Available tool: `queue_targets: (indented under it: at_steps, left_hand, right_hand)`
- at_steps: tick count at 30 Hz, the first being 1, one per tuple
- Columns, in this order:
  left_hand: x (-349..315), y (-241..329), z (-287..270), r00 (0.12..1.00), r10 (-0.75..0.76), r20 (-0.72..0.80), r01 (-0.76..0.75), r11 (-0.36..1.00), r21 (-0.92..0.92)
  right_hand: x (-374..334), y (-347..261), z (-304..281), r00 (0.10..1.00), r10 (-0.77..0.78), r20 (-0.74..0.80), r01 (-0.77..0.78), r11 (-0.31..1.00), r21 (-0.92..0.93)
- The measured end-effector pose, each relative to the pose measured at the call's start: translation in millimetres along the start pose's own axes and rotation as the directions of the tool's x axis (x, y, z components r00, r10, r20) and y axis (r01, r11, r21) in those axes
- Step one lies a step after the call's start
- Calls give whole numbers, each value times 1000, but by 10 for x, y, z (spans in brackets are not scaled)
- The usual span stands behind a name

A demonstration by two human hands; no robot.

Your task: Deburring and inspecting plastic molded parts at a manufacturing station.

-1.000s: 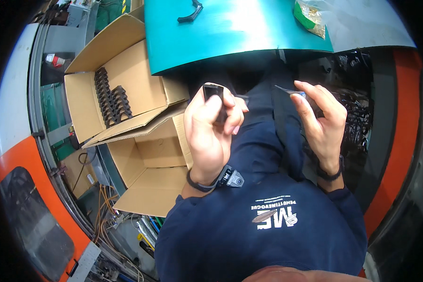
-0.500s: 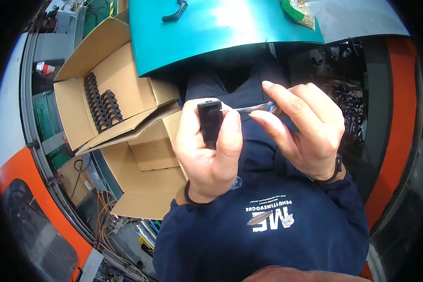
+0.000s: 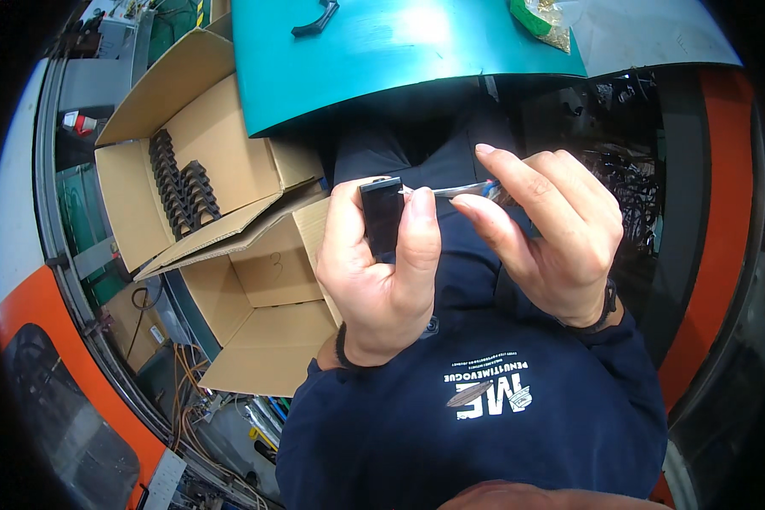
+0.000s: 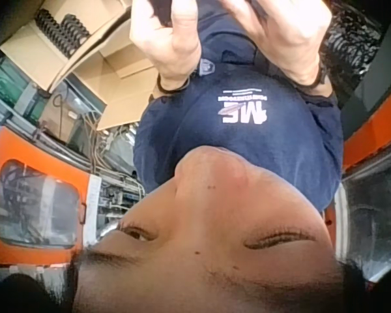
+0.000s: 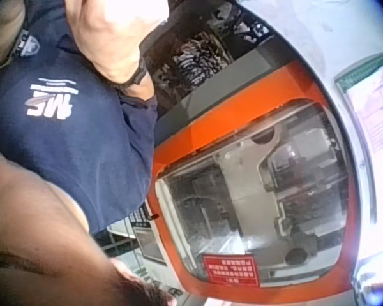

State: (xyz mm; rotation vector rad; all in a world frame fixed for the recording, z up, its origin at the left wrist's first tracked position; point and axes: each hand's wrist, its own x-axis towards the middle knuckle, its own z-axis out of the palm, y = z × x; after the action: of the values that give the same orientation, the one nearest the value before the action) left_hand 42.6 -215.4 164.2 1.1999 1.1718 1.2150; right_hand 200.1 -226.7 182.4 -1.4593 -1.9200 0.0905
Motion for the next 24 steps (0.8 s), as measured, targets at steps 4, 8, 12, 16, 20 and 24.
queue_targets:
  at_steps: [4,8,12,16,20,24]
  left_hand:
    - [4,8,-2,1000,11,9,-12,999,31]
    - [44,-38,-22,998,-53,17,54,998,-37]
    - [139,-24,-76,991,-69,114,99,954,-282]
    - [217,-146,-172,972,13,236,120,831,-544]
    - [225,-141,-187,965,6,262,160,778,-608]
    - [217,-136,-162,961,-17,275,169,826,-539]
  right_hand:
    - [4,0,-4,1000,17,-5,-17,1000,2]
    - [5,0,-23,999,45,-1,-45,999,20]
    - [-16,22,-10,991,118,-64,-112,990,84]
    - [-86,56,-17,980,201,-4,-200,977,78]
    - [-153,115,3,974,225,-5,-223,970,95]
    - [-183,123,13,966,260,4,-259,960,106]
